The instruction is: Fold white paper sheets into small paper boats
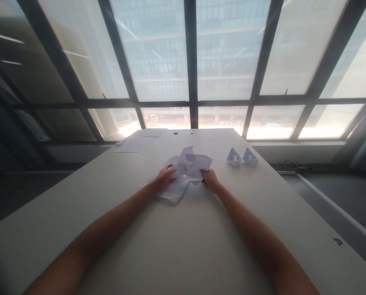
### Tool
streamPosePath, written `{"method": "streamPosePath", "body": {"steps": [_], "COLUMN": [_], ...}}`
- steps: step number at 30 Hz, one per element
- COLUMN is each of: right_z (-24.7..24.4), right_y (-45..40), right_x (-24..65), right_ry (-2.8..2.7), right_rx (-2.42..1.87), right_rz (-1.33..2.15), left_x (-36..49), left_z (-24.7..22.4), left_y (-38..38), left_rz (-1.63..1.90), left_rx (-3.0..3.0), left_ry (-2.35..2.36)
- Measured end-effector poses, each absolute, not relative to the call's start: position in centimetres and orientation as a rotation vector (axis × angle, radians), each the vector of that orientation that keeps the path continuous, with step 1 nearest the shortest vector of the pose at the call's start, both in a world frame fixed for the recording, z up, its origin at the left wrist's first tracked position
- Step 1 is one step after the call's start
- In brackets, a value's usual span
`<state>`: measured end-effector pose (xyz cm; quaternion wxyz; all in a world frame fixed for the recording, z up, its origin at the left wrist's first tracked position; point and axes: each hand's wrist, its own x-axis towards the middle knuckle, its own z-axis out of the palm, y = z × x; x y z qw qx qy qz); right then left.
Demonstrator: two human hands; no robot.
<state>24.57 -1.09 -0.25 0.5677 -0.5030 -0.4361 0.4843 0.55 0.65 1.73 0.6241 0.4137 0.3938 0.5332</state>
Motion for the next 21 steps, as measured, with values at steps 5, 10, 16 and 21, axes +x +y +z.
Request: {"method": "streamPosePath", "body": {"steps": [5,10,16,21], "right_z": [1.3,2.0,1.9,1.4], "right_y": [-2.5,-3.4,-3.2,-2.3], "right_x": [26.3,26.5,26.5,26.9], "right_ry": [-1.166,-1.289,-1.196,-1.092], "right_rx": [-1.050,-0.956,-0.972,-0.990], "right_rz": [1.522,1.583,1.569,1.403], "left_x": [0.2,1.3,1.9,1.8], "left_z": [2.3,2.4,2.7,2.5], "left_y": [0.0,-0.7,-0.7,-0.3], "left_rz": [0.955,0.985,1.295,1.475], "left_rx": [1.121,1.087,1.286,1.398], "left_ry": [0.787,0.926,1.101,1.223]}}
